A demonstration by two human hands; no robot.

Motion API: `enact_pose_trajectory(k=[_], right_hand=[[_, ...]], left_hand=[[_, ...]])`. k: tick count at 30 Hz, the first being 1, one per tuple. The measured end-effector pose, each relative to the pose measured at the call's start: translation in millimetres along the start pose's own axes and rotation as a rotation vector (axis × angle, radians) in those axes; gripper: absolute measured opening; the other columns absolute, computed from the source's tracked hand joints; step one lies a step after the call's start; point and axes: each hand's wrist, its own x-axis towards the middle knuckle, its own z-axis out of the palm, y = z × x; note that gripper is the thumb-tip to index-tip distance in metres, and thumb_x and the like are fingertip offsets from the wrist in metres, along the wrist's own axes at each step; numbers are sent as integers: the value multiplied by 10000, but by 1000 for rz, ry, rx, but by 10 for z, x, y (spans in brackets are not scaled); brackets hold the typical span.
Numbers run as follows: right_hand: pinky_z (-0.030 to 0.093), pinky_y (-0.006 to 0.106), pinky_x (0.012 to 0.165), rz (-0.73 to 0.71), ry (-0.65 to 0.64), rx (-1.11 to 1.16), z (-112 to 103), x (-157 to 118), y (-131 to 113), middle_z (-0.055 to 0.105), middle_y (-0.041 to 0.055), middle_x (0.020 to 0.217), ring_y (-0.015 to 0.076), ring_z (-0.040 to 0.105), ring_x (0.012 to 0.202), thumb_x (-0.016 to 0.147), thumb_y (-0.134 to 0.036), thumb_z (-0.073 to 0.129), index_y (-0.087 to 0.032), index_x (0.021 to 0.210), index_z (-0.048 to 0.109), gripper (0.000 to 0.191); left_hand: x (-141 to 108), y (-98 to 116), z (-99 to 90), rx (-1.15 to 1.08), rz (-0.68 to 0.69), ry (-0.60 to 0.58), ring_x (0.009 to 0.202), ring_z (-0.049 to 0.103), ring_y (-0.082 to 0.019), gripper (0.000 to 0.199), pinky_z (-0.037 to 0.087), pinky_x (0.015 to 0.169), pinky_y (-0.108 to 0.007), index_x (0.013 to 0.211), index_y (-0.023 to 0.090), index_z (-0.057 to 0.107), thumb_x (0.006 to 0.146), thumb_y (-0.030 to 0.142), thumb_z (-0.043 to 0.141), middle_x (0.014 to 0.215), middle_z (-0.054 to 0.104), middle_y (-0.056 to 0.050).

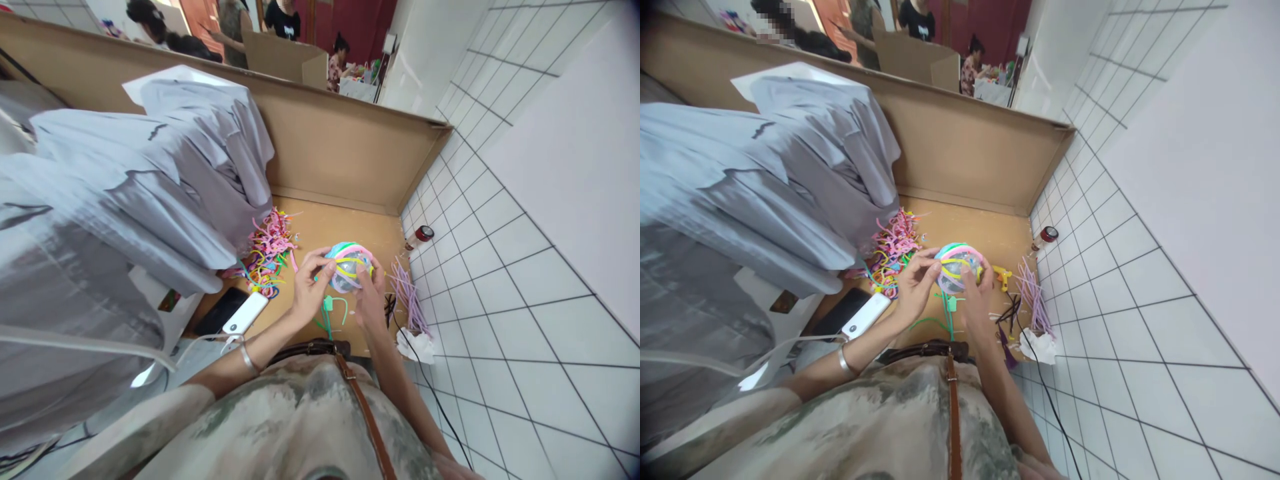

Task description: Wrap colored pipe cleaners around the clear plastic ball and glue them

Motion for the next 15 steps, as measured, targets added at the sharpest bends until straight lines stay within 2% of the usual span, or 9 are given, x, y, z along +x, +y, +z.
enact_pose_trajectory(k=[2, 4, 7, 9, 12, 15], right_hand=[[564, 346, 864, -13, -7, 5, 1, -18, -25, 665, 47, 1171, 181, 659, 991, 772, -466, 743, -268, 1226, 559, 528], [561, 343, 873, -28, -17, 22, -3, -32, -54, 662, 50, 1187, 184, 652, 1012, 761, -458, 756, -265, 1215, 567, 528], [561, 338, 867, -42, -21, 71, -6, -49, -97, 656, 52, 1207, 185, 646, 1020, 738, -458, 776, -266, 1202, 581, 538], [569, 348, 849, -37, -52, 105, -4, -63, -122, 658, 56, 1211, 191, 653, 1005, 748, -474, 765, -273, 1217, 580, 542], [573, 365, 845, -41, -89, 121, -4, -84, -150, 658, 62, 1224, 199, 665, 993, 758, -480, 752, -278, 1237, 574, 550], [556, 368, 895, -63, -60, 87, -10, -97, -171, 637, 63, 1262, 202, 656, 1041, 728, -458, 772, -273, 1232, 577, 572]], left_hand=[[31, -14, 10, -130, -115, 2, 1106, 652, -226, 296, 509, 960, -369, 815, 190, 709, 788, 472, 795, 1128, 695, -90], [57, -30, 22, -255, -215, 5, 1089, 652, -212, 359, 517, 932, -339, 850, 192, 690, 702, 469, 863, 1139, 684, -77], [81, -33, 35, -380, -303, 25, 1089, 643, -195, 560, 510, 951, -321, 1028, 218, 650, 600, 442, 932, 1174, 670, -60], [85, -12, 34, -426, -362, 24, 1155, 619, -202, 685, 490, 1005, -324, 1139, 236, 617, 571, 421, 951, 1228, 654, -58], [82, 45, 18, -524, -522, -90, 1256, 584, -243, 779, 474, 1055, -356, 1277, 258, 582, 606, 436, 933, 1332, 627, -71], [80, 108, 3, -626, -632, -239, 1286, 584, -283, 779, 485, 1059, -384, 1337, 255, 577, 658, 458, 901, 1376, 626, -90]])
